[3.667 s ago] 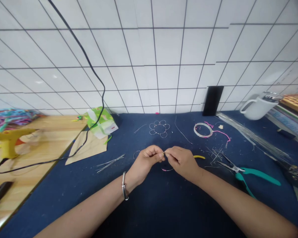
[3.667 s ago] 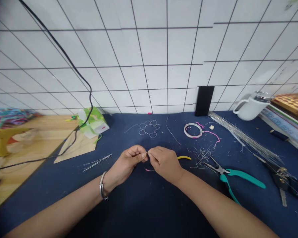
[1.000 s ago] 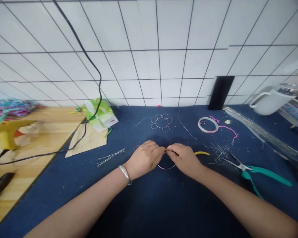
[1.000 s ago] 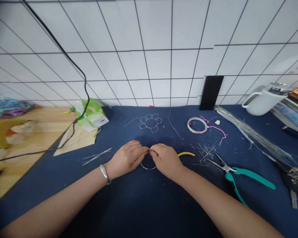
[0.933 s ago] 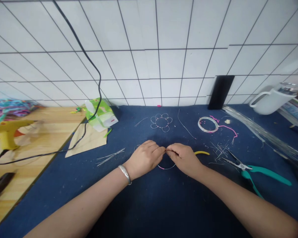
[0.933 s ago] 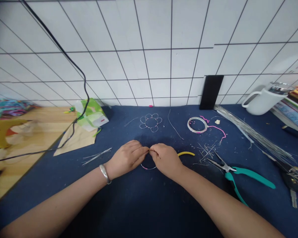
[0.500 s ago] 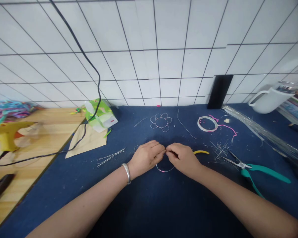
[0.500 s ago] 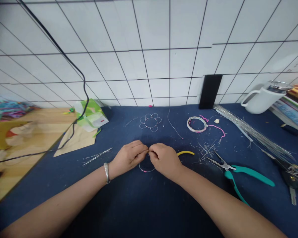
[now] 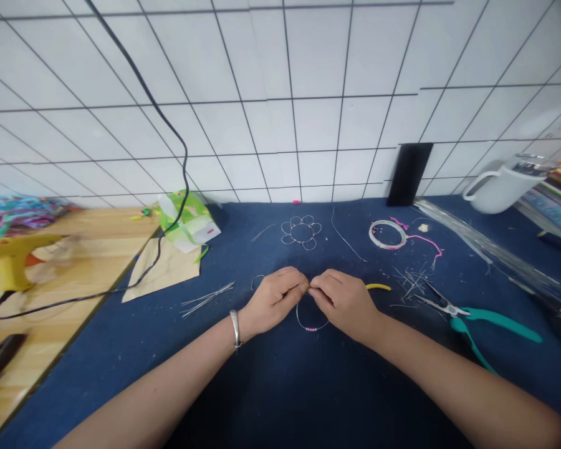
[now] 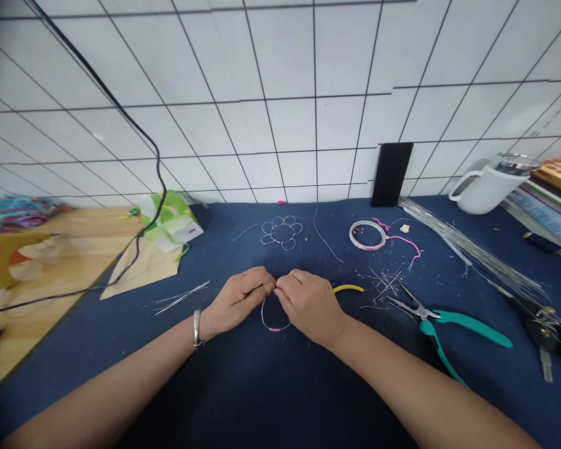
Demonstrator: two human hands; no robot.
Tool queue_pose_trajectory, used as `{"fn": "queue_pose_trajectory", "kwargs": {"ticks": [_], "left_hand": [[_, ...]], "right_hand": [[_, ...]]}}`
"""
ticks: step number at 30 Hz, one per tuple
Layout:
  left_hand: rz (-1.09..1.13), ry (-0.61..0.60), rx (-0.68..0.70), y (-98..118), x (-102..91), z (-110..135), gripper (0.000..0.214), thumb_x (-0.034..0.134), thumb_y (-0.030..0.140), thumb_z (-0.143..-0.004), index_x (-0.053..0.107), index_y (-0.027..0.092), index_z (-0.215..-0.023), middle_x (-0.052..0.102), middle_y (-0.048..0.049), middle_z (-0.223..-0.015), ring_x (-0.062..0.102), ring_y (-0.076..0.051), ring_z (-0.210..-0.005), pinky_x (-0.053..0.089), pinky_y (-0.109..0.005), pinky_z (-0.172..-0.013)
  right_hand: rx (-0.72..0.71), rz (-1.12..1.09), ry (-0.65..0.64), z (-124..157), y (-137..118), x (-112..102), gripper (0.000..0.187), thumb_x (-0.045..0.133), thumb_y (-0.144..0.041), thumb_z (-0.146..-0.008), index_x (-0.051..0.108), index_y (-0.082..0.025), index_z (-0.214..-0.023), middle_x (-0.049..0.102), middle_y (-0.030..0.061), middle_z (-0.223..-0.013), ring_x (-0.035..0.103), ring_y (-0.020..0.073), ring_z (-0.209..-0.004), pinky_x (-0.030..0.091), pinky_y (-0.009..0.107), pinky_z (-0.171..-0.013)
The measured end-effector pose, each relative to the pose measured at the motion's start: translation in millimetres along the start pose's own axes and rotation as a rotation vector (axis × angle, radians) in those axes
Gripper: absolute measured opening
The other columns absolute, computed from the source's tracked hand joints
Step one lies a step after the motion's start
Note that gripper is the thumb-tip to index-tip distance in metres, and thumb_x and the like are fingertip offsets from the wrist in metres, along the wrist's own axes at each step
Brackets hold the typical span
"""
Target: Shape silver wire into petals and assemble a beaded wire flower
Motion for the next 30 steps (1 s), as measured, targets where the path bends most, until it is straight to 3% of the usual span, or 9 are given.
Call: {"fn": "queue_pose_trajectory", "kwargs": {"ticks": [10,17,23,26,30], "left_hand": [[-0.112,0.072,-0.008,4,5.8,4,0.017,0.036,0.009,-0.081,0.045,0.017,-0.068,0.047,0.0014,-0.066,0.044,-0.011,-0.062,0.037,-0.026,-0.061],[-0.089,0.033,-0.073,2,8.8,2,0.019,0.035,0.014,-0.085,0.047,0.017,-0.071,0.047,0.0017,-0.066,0.043,-0.011,-0.061,0.036,-0.024,-0.059],[-0.07,0.053,-0.082,-3,11.6,1,0.016,0.039,0.016,-0.084,0.052,0.017,-0.074,0.051,0.0025,-0.065,0.046,-0.009,-0.059,0.037,-0.02,-0.056],[-0.099,0.072,-0.065,-4,11.4,2,0.014,0.041,0.016,-0.081,0.053,0.017,-0.073,0.053,0.0027,-0.065,0.046,-0.009,-0.058,0.037,-0.02,-0.055],[-0.135,0.082,-0.061,-3,9.8,5,0.013,0.042,0.016,-0.08,0.052,0.017,-0.071,0.053,0.0024,-0.065,0.047,-0.009,-0.058,0.037,-0.02,-0.056]], "right_hand": [[-0.069,0.055,-0.004,1,-8,-1,0.023,0.037,-0.016,-0.086,0.055,-0.017,-0.072,0.057,0.0038,-0.074,0.051,0.0137,-0.073,0.039,0.026,-0.07],[-0.106,0.177,-0.003,2,-5,-2,0.026,0.036,-0.018,-0.087,0.052,-0.018,-0.067,0.054,0.0025,-0.069,0.048,0.0136,-0.069,0.036,0.026,-0.067],[-0.027,0.198,-0.057,-1,0,-2,0.023,0.036,-0.022,-0.088,0.056,-0.016,-0.078,0.057,0.0033,-0.074,0.051,0.0131,-0.072,0.036,0.026,-0.067],[0.015,0.145,-0.134,-2,1,-10,0.02,0.041,-0.03,-0.087,0.057,-0.018,-0.087,0.058,0.0034,-0.08,0.053,0.0131,-0.077,0.038,0.025,-0.067],[0.085,0.154,-0.239,8,14,-38,0.025,0.045,-0.039,-0.085,0.059,-0.019,-0.092,0.059,0.0047,-0.086,0.054,0.0153,-0.083,0.04,0.026,-0.07]]}}
Point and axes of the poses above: each hand's wrist, its own z-axis away from the middle knuckle, its own x-axis out of the palm, y = z × x, the point moved 4 cm from there along -z, towards the middle knuckle
